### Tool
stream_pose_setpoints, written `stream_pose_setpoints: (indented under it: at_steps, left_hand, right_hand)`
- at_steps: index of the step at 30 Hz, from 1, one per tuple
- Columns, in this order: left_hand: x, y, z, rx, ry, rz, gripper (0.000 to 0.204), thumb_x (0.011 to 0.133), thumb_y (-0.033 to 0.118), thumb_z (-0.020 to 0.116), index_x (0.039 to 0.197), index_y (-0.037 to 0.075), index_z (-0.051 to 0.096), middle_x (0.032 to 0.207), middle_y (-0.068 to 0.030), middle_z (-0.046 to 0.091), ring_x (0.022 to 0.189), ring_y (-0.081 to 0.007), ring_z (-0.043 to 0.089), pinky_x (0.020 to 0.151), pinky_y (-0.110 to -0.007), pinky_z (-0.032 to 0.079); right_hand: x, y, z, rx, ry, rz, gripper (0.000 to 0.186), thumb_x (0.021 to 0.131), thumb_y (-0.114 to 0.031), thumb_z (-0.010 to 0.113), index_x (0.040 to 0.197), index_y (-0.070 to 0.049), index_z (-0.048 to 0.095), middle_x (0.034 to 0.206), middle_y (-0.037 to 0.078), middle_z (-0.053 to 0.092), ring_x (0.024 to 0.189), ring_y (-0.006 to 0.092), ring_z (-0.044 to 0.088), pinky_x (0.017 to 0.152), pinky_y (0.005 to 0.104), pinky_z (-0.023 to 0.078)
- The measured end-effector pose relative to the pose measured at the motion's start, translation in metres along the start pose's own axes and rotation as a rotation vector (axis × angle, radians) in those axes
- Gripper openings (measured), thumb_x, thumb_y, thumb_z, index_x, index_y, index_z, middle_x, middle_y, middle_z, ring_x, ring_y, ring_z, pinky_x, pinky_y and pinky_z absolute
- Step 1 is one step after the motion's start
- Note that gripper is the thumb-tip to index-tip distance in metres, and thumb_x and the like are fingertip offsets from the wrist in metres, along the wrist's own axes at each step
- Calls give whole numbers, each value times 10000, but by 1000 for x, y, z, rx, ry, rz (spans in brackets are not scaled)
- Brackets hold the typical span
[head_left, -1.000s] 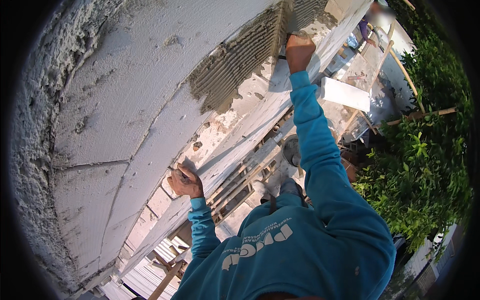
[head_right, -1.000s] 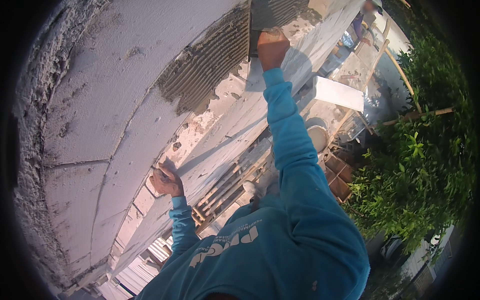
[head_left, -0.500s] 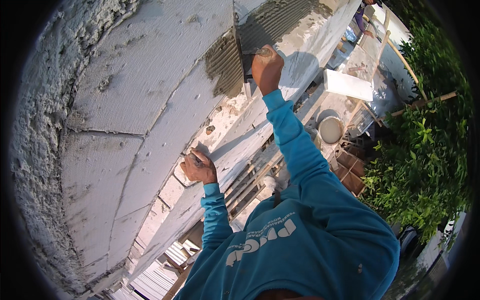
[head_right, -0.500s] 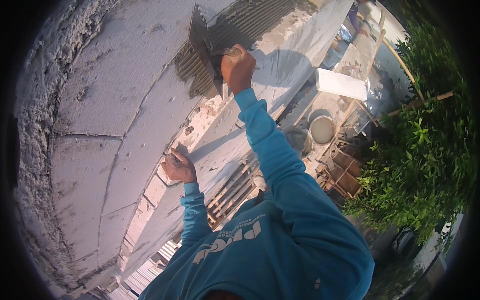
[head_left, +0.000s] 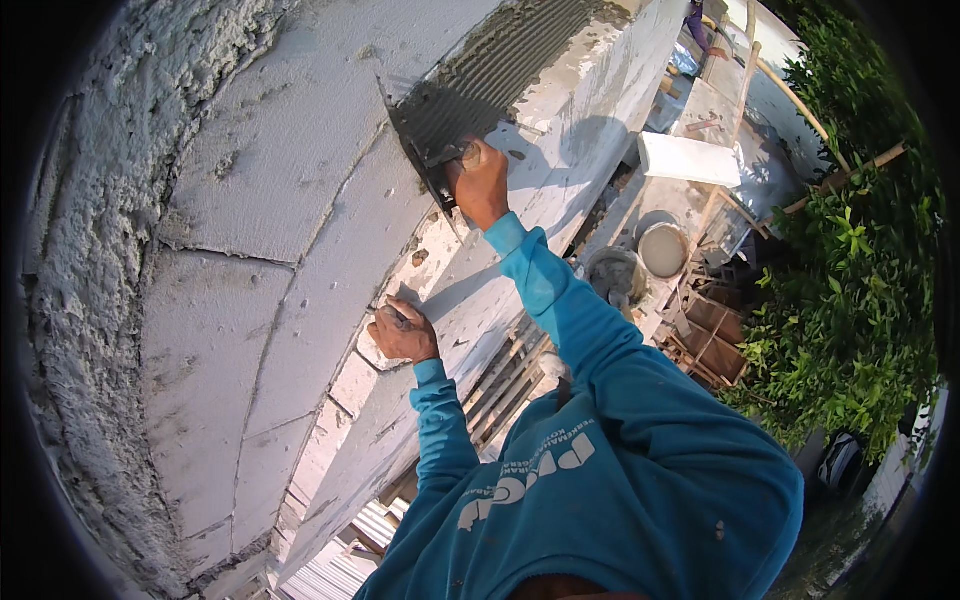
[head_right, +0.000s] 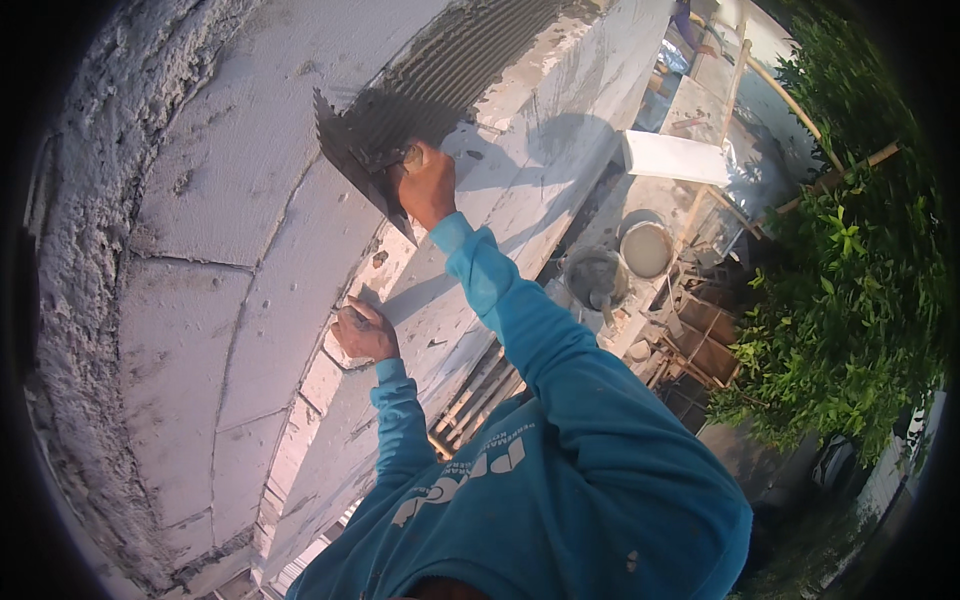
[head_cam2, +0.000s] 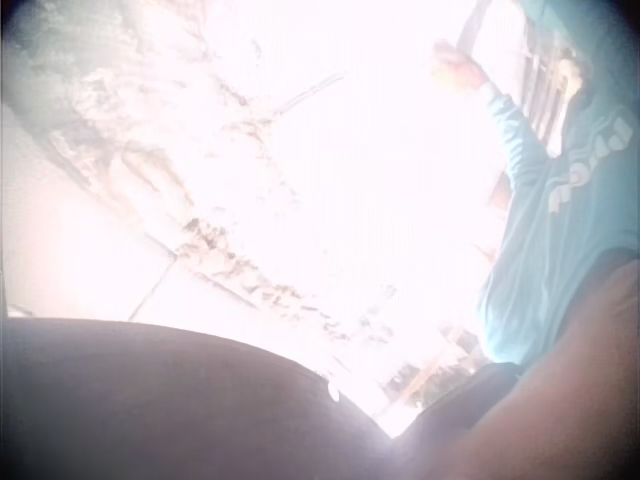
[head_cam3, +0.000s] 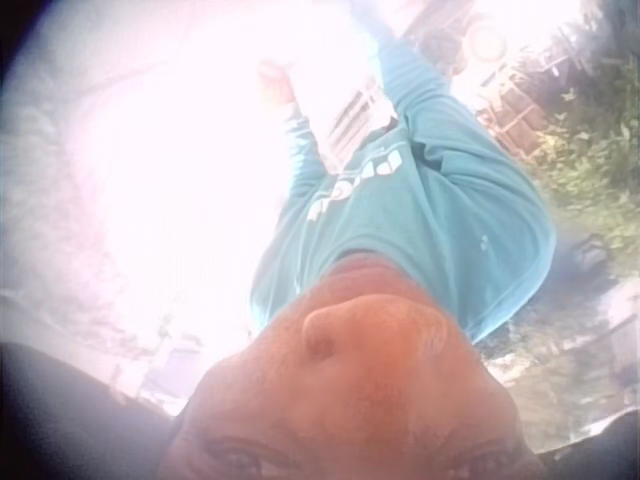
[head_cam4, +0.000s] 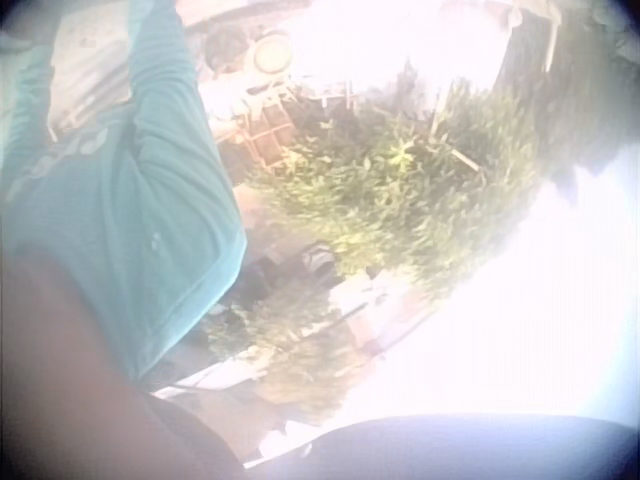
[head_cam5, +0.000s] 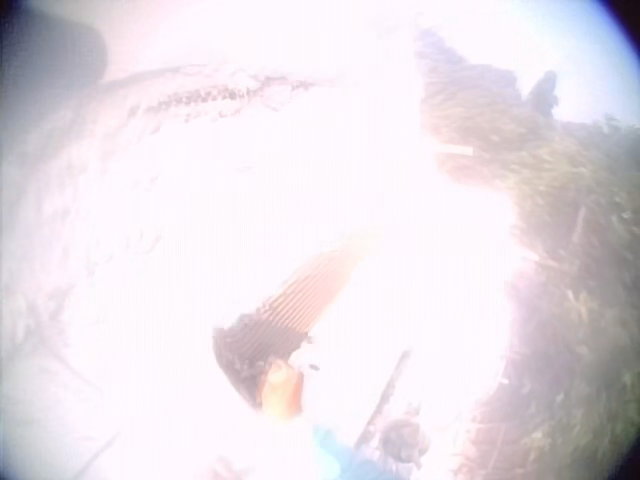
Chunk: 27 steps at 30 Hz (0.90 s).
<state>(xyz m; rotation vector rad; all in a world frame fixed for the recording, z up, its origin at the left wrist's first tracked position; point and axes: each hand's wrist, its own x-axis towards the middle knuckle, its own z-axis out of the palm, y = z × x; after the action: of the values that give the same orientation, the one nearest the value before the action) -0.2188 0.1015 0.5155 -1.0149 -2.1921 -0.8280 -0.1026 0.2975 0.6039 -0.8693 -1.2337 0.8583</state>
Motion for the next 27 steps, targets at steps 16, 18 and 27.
stream_pose_setpoints:
  at_steps: [16, 18, 27]
  left_hand:
    - [-3, -1, 1, 57, 20, -39, 344, 916, 220, 598, 634, 41, 516, 597, -107, 483, 622, -274, 464, 555, -423, 378]
    - [-3, 0, 1, 39, 12, -42, 340, 906, 194, 613, 622, 40, 511, 607, -106, 504, 616, -274, 462, 566, -417, 381]
    - [2, 8, 0, 98, 11, -78, 316, 903, 188, 620, 649, 13, 552, 598, -129, 489, 596, -288, 448, 549, -419, 362]
  right_hand:
    - [148, 54, -192, 864, 430, 306, 206, 900, -149, 578, 1068, -32, 578, 963, 80, 633, 815, 226, 638, 681, 368, 537]
    - [182, 65, -210, 702, 520, 248, 221, 897, -150, 582, 1089, -41, 574, 977, 77, 630, 822, 228, 636, 694, 364, 535]
    - [312, 132, -231, 553, 570, 87, 188, 836, -107, 616, 996, -9, 627, 895, 75, 651, 780, 206, 624, 685, 330, 498]
